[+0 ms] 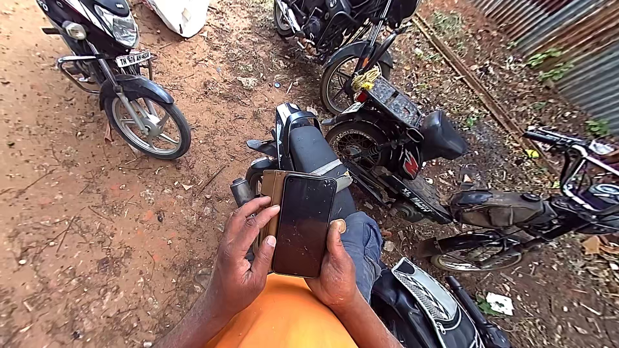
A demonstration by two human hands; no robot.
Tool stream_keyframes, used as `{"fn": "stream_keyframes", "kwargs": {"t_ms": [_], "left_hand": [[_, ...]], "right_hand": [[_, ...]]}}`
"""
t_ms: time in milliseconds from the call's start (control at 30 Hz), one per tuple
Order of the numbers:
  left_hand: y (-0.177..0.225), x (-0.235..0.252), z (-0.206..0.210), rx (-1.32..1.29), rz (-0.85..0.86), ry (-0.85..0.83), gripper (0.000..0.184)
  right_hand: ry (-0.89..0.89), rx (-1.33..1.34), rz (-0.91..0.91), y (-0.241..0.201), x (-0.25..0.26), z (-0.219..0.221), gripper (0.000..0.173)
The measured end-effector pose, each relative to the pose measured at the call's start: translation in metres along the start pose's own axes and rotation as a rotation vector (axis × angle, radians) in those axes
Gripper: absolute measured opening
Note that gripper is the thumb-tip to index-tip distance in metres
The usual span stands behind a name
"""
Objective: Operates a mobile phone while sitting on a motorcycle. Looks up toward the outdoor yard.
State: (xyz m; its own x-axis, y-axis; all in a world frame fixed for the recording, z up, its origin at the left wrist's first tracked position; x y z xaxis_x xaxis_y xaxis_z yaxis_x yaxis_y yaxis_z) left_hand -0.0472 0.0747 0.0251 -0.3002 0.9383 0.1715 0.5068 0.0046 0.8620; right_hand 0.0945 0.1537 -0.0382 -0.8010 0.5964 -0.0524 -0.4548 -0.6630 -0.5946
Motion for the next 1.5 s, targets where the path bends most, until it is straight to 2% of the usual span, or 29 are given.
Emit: {"fn": "stream_keyframes", "kwargs": {"t_ms": [1500], "left_hand": [[0.0014,-0.0039,0.0039,-0.005,0.004,-0.002,0.043]], "right_hand": [[0.013,0.007,-0.013,0.0012,-0.0055,-0.0025,0.056]]}}
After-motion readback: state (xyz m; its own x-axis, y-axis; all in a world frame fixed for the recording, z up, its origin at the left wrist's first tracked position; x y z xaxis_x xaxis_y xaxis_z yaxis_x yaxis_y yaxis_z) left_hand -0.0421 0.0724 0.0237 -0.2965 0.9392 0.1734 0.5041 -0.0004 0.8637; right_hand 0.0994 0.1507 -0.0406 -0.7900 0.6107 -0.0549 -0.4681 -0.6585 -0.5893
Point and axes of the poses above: each hand's wrist, its own x-axis towards the middle knuckle, its own z-axis out of the palm, y = z × x, the point moved 9 cm from there along x, towards the middle knuckle, and after that the axes turned 9 degrees about -y, right-handed, at the moved point
